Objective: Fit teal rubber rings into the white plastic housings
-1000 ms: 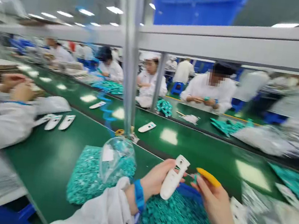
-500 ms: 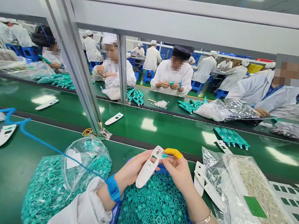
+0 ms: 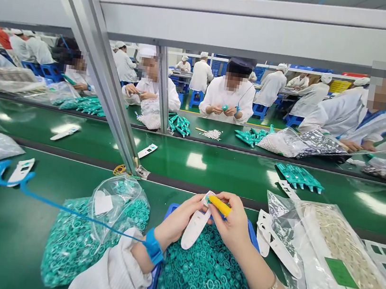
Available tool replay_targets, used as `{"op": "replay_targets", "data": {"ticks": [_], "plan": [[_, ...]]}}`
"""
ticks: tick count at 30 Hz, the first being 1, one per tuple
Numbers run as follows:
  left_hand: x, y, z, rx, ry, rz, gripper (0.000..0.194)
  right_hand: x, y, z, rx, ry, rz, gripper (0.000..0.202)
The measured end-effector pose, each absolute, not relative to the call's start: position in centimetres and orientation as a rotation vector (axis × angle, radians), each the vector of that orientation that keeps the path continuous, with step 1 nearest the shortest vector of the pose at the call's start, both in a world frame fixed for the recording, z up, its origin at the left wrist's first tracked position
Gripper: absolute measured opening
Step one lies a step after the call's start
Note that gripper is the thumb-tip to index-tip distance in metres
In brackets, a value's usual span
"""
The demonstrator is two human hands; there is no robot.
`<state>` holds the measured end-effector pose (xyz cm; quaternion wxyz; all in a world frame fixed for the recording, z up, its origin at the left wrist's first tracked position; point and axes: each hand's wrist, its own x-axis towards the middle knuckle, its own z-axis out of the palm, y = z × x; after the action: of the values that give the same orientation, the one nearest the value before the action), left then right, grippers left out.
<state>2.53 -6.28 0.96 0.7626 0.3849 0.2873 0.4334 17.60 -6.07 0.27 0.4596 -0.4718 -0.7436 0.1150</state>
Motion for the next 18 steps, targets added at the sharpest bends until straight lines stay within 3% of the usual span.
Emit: {"op": "replay_targets", "data": {"ticks": [11,18], "plan": [[2.44,-6.7,0.74,1.098,0.767,0.947,0.036,17.01,-6.31,0.73,-1.123,-1.889,0.276,0.014],[2.21,-7.01,1.06,1.303,0.819,0.946,0.03,17.22,-6.13,0.5,-1.113,-1.893,0.235,0.012]]}}
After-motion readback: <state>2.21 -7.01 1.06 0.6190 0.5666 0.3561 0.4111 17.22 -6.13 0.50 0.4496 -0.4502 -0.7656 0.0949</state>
